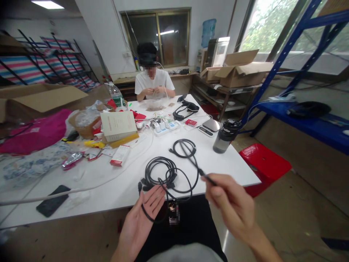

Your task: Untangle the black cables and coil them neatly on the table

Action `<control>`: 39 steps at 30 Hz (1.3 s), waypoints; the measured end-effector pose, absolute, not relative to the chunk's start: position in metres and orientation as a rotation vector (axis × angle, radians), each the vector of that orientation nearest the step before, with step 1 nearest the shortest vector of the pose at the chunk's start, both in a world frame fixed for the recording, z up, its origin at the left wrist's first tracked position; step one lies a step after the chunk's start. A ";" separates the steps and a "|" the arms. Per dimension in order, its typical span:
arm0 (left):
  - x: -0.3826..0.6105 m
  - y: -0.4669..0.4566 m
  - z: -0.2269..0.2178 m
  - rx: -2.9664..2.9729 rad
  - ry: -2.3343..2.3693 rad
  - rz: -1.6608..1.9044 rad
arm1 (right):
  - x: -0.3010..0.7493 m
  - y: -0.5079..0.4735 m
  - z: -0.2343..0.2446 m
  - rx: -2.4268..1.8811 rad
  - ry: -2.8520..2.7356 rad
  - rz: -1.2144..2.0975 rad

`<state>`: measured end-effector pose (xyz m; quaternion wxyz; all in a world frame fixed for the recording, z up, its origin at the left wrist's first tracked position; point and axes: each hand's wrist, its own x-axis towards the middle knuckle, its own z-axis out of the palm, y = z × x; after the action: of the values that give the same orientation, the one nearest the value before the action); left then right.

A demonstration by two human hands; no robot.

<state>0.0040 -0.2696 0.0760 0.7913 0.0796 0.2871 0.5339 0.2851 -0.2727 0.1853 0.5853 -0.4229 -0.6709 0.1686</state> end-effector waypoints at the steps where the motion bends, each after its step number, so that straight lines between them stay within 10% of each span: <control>1: 0.008 -0.268 0.077 0.158 0.607 1.129 | 0.276 -0.274 0.178 -0.989 -1.708 0.368; 11: 0.034 -0.246 0.111 0.008 0.547 1.059 | 0.233 -0.273 0.151 -0.874 -2.241 0.462; 27: 0.024 -0.213 0.141 0.399 0.270 0.860 | 0.237 -0.261 0.116 -1.086 -2.177 -0.385; 39: -0.029 -0.135 0.043 1.725 1.637 1.188 | 0.222 -0.150 0.036 -0.907 -2.415 -0.202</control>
<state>-0.0293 -0.1347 0.0428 0.2390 0.6301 0.5980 0.4339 0.2223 -0.1498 0.0357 0.2738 -0.3370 -0.8977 -0.0750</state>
